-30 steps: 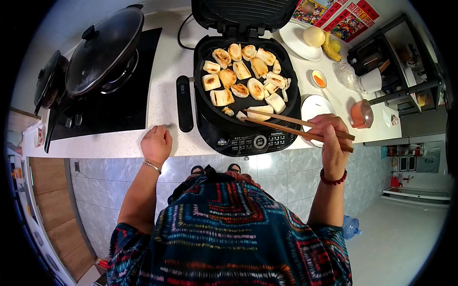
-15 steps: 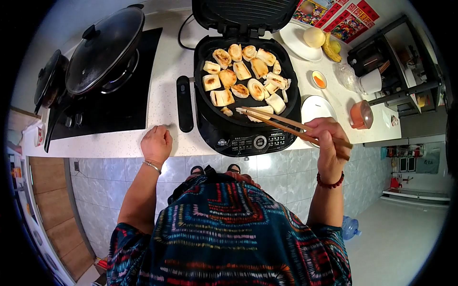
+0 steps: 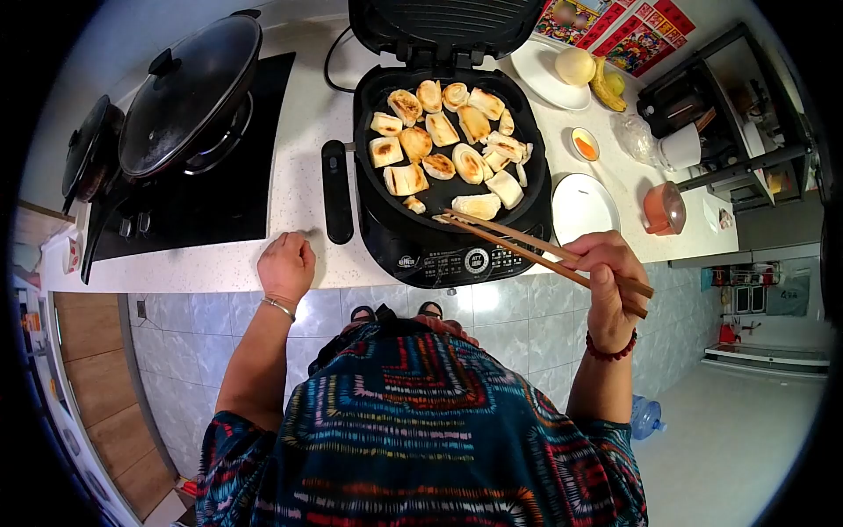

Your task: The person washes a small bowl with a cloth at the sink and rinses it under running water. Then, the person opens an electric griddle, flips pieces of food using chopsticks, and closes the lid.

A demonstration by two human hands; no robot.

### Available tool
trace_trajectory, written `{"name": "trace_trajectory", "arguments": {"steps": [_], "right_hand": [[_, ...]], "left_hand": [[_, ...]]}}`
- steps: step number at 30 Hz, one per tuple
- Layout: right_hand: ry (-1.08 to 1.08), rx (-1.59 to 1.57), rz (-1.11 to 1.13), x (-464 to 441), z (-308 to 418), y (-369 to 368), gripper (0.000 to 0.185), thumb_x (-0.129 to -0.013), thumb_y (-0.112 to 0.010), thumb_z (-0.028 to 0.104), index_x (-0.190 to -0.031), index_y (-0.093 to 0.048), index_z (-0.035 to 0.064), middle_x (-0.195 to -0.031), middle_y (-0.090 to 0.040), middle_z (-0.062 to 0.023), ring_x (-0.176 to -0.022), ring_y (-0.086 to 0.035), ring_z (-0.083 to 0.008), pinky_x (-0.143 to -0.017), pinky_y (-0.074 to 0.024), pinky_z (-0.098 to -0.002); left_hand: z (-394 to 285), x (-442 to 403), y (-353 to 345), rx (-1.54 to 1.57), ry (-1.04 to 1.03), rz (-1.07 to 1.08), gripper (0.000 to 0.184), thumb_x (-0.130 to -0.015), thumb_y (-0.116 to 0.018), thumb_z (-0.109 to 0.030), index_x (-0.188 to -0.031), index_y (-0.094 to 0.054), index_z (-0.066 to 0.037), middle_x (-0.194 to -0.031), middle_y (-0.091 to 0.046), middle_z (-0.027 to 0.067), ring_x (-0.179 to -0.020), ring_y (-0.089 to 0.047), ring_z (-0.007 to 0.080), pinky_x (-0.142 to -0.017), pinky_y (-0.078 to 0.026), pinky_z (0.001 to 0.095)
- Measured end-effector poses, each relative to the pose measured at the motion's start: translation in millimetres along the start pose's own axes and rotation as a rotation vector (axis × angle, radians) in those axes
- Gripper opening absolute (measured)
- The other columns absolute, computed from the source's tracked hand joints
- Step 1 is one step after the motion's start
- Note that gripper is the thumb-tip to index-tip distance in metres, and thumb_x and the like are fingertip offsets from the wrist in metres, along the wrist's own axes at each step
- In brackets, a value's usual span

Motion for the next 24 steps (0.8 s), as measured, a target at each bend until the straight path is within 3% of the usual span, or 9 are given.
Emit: {"name": "trace_trajectory", "arguments": {"steps": [9,13,24], "right_hand": [[-0.025,-0.095,-0.076,-4,-6,16,0.023,-0.086,-0.052,0.019,-0.079,-0.058,-0.0022,-0.083,-0.059,-0.0158,-0.076,-0.057,-0.0187,-0.068,-0.0477,-0.0303],[0.007,-0.025,-0.089,-18,-7,35,0.025,-0.088,-0.048,0.019,-0.081,-0.055,-0.0042,-0.082,-0.058,-0.0163,-0.064,-0.059,-0.0171,-0.054,-0.0526,-0.0252],[-0.194,-0.061,-0.025,-56,-27,67,0.022,-0.09,-0.045,0.018,-0.085,-0.052,-0.0018,-0.085,-0.059,-0.015,-0.057,-0.06,-0.0132,-0.049,-0.0518,-0.0228]], "left_hand": [[0,0,0,0.011,-0.007,-0.011,0.006,-0.071,-0.055,-0.012,-0.07,-0.051,-0.008,-0.068,-0.055,0.0094,-0.063,-0.055,0.0283,-0.057,-0.045,0.0377],[0,0,0,0.01,-0.008,-0.013,0.006,-0.071,-0.055,-0.012,-0.07,-0.051,-0.008,-0.068,-0.055,0.0094,-0.063,-0.055,0.0284,-0.056,-0.045,0.0376],[1,0,-1,0.015,0.014,0.001,0.005,-0.072,-0.055,-0.011,-0.07,-0.051,-0.008,-0.068,-0.055,0.0094,-0.064,-0.055,0.0285,-0.057,-0.046,0.0375]]}}
Point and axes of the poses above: each hand's wrist, its own x-axis away from the middle knuckle, its own y-axis out of the back of the hand, z = x × y, the point moved 3 cm from there along -x, towards the middle knuckle
